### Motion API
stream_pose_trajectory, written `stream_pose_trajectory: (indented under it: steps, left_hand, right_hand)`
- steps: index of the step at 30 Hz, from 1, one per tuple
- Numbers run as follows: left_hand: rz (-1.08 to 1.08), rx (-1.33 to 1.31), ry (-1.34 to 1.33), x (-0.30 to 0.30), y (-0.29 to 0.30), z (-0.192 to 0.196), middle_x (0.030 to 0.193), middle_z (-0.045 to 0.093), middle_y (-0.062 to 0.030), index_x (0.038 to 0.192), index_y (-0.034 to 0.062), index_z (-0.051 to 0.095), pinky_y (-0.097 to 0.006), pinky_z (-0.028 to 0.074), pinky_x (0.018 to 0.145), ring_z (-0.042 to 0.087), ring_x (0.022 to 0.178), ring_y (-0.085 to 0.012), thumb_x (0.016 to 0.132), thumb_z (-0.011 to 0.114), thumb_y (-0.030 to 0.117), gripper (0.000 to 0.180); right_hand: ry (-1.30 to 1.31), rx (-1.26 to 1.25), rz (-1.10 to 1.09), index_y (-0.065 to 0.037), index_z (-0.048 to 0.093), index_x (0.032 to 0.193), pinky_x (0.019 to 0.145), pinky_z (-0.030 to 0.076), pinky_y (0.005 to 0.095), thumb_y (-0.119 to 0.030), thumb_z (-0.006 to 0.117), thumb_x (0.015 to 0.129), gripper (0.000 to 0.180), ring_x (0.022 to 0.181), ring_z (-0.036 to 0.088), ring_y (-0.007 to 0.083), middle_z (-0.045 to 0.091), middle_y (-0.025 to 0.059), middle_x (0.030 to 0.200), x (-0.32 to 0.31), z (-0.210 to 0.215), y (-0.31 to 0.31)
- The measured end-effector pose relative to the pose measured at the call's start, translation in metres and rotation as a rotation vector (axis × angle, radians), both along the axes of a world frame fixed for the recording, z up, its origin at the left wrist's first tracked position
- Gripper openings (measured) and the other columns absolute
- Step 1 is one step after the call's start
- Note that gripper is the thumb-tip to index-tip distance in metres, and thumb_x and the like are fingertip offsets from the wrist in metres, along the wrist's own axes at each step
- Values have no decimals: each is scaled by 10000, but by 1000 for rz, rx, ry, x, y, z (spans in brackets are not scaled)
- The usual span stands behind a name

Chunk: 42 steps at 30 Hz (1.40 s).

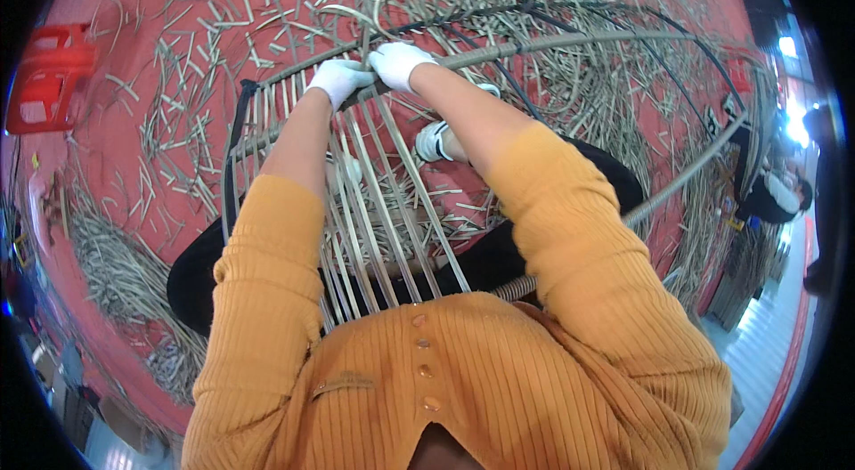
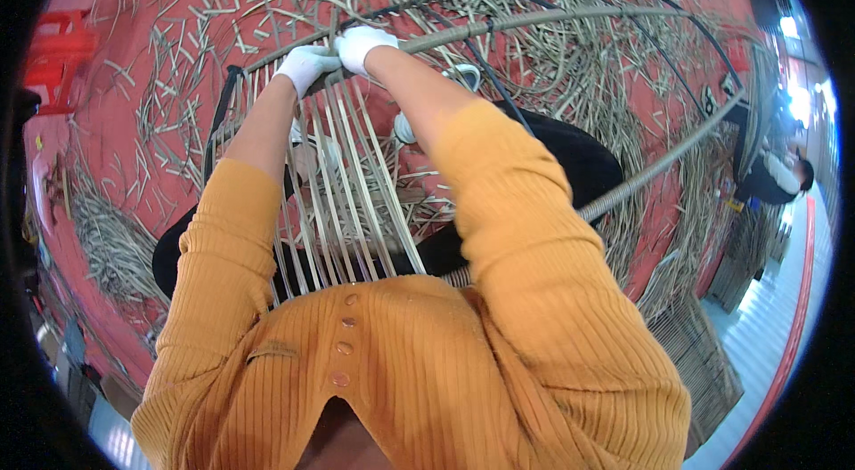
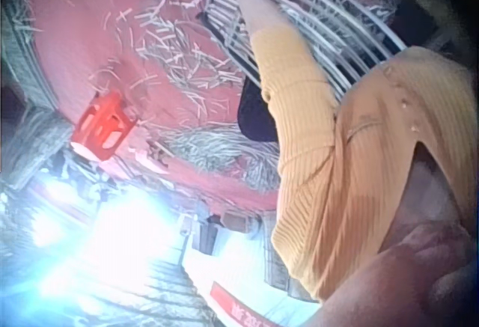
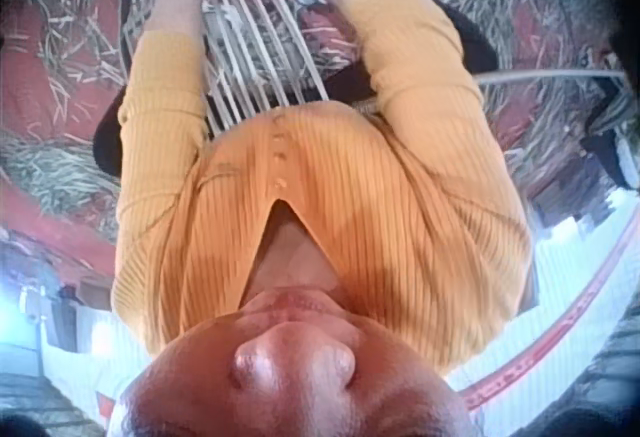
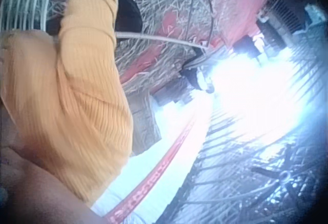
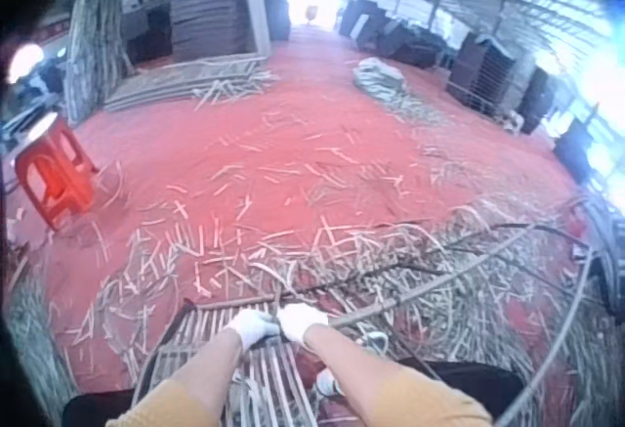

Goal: The person sits on the floor and weaves thin bamboo strips through a metal chair frame. They use a pneumatic staple gun to secure the strips in place, repeatedly threading and fastening the material to build up the chair seat.

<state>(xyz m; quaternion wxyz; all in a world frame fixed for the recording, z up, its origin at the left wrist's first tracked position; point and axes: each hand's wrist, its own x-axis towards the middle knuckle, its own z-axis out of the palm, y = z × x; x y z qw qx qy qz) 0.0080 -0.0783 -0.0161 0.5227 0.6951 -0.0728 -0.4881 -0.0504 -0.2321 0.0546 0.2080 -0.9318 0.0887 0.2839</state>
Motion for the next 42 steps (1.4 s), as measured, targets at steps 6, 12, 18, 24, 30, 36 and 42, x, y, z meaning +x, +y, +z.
stream_pose_trajectory:
  steps: [6,12,18,24,30,36,42]
  left_hand:
    - [51,92,-166,-5,0,-10,802,696,-2,984,37,772,-304,473,627,592,674,-100,851,772,246,247]
    - [77,10,-119,-3,-2,-11,794,695,-6,1061,36,736,-239,433,542,611,619,-87,926,717,206,218]
    - [-43,159,-407,-2,0,-10,852,741,-59,1042,76,785,-350,514,765,652,775,-148,840,752,371,359]
    - [36,64,-304,-9,-5,0,909,742,-66,1028,-2,764,-319,514,778,667,833,-142,857,771,233,290]
    - [-64,150,-390,-11,-8,4,903,741,-84,1035,5,766,-330,512,783,657,801,-163,836,782,266,329]
    - [-101,104,-507,-12,-5,9,883,724,-125,944,4,753,-386,505,788,657,784,-237,826,780,287,308]
    - [-134,168,-507,-9,-4,22,880,720,-167,930,30,771,-403,520,824,691,865,-321,795,758,366,363]
  right_hand:
    - [-1070,-61,-459,-26,676,1066,885,510,380,-52,661,900,168,955,663,311,684,139,1007,-260,184,-85]
    - [-85,-633,-1273,24,662,1091,938,493,480,-386,593,958,436,1039,638,461,681,290,1061,-587,141,-112]
    - [-208,-569,-1523,24,634,1233,915,521,419,-279,778,796,551,985,693,375,714,228,1086,-650,-1,-65]
    - [-284,-156,-1962,-88,645,873,544,425,326,-118,686,793,94,585,530,153,595,21,746,-601,98,-128]
    - [-687,337,-1517,-42,576,882,463,407,271,-123,608,856,91,492,491,146,494,13,622,-465,327,-107]
    - [-200,536,-1016,-16,565,929,463,444,293,-105,624,839,140,486,535,155,546,40,614,-231,340,-105]
    - [263,568,-682,-12,613,877,439,476,310,-111,656,823,121,452,564,174,588,64,617,-47,223,-70]
